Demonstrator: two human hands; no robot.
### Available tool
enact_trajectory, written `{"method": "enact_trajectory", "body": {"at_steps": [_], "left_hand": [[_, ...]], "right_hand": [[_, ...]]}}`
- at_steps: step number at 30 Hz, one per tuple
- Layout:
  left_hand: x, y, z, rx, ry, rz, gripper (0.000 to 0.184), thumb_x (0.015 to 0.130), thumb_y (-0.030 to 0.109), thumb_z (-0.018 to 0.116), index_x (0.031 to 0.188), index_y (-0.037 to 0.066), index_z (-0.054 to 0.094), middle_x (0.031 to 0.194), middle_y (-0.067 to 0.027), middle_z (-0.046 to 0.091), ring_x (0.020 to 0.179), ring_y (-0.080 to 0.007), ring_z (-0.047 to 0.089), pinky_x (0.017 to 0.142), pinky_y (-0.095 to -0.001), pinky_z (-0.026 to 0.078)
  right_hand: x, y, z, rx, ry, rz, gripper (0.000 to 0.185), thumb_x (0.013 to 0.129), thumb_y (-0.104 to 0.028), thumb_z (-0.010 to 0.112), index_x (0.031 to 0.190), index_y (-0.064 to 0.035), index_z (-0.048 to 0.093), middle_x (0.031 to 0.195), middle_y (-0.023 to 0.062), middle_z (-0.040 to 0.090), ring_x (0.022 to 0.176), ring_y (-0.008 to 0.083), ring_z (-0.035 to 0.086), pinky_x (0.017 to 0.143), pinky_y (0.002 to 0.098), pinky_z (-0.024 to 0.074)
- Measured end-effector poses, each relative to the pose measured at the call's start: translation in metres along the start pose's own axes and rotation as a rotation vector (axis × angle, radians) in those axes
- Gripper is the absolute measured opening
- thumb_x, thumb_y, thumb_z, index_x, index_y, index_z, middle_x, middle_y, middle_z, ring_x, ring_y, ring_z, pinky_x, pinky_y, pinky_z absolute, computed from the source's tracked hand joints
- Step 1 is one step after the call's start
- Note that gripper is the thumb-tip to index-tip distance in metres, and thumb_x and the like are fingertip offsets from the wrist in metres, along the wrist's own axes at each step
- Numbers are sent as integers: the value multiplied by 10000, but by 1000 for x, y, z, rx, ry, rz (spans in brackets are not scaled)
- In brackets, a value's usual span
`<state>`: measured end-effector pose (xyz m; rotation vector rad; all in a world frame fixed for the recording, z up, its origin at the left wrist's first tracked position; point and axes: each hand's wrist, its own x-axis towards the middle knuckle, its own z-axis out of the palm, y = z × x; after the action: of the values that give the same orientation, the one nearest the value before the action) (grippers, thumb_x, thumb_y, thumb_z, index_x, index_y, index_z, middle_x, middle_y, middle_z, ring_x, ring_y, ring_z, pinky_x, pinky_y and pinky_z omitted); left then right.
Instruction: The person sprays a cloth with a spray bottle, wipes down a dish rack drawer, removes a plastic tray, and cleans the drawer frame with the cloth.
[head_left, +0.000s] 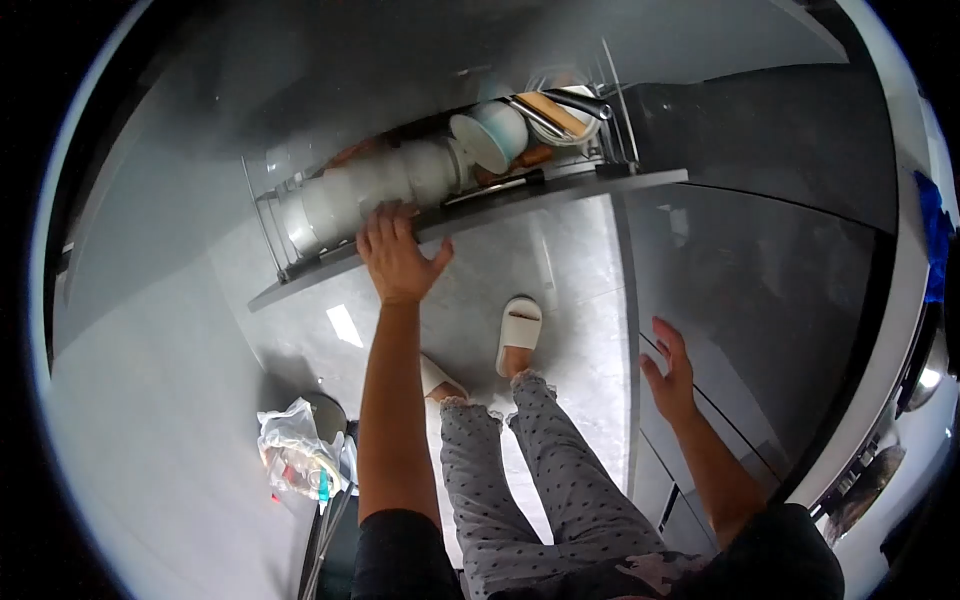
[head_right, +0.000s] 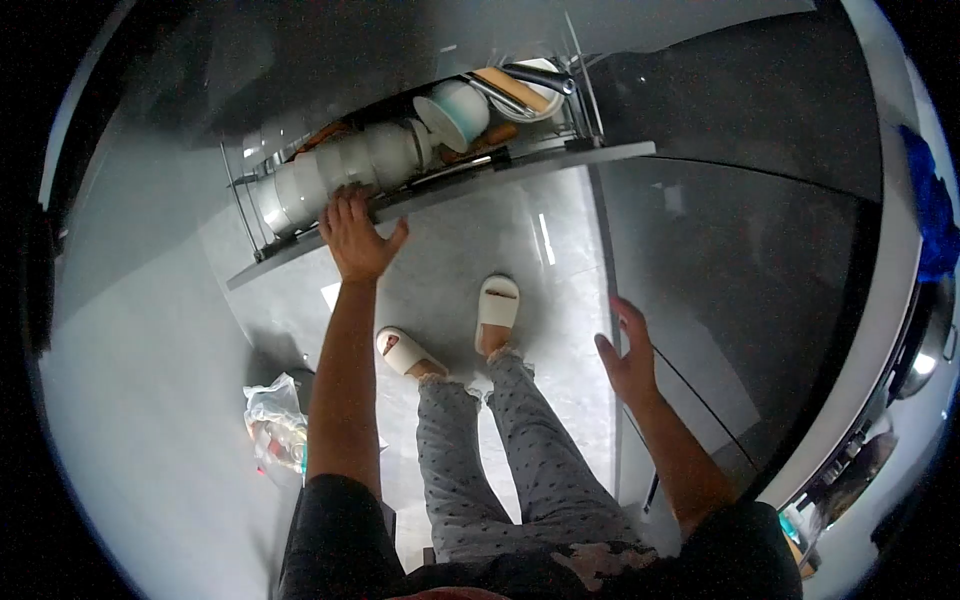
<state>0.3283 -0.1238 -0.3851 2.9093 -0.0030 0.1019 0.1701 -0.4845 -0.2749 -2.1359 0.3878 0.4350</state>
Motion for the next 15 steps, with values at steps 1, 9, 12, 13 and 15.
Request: {"method": "enact_trajectory", "body": {"at_steps": [1,9,12,13,15], "left_hand": [[7,2,-4,44,-4,-2,693,692,452,690,1231,95,440,1241,-143,468,1244,-316,370,1042,-504,230],[7,81,-33,-76,59,59,479,746,258,695,1141,89,483,1169,-109,483,1120,-288,431,981,-465,293],[-28,110,-62,-159,-152,3,450,742,254,680,1125,98,504,1136,-116,501,1101,-294,450,960,-462,323],[-58,118,-67,-152,-181,29,434,737,253,673,1116,109,517,1107,-119,517,1091,-291,464,960,-467,331],[-123,120,-92,-180,-372,-67,446,736,250,661,1131,104,514,1132,-129,520,1084,-305,476,933,-457,350]], "right_hand": [[-16,5,-3,35,5,25,557,821,-2,610,1331,-80,400,1349,114,423,1253,241,401,1025,415,327],[-70,10,-56,103,7,172,545,824,-7,611,1323,-84,407,1321,91,448,1193,217,458,974,387,393],[-84,-3,-66,134,-11,185,557,824,-11,615,1332,-86,398,1298,89,471,1160,212,478,955,391,412],[-96,-2,-68,177,14,175,588,814,-19,632,1343,-88,383,1269,90,495,1133,205,492,942,391,423],[-129,-6,-72,146,-45,200,587,813,-40,639,1339,-94,384,1248,93,507,1096,213,522,908,380,451]]}}
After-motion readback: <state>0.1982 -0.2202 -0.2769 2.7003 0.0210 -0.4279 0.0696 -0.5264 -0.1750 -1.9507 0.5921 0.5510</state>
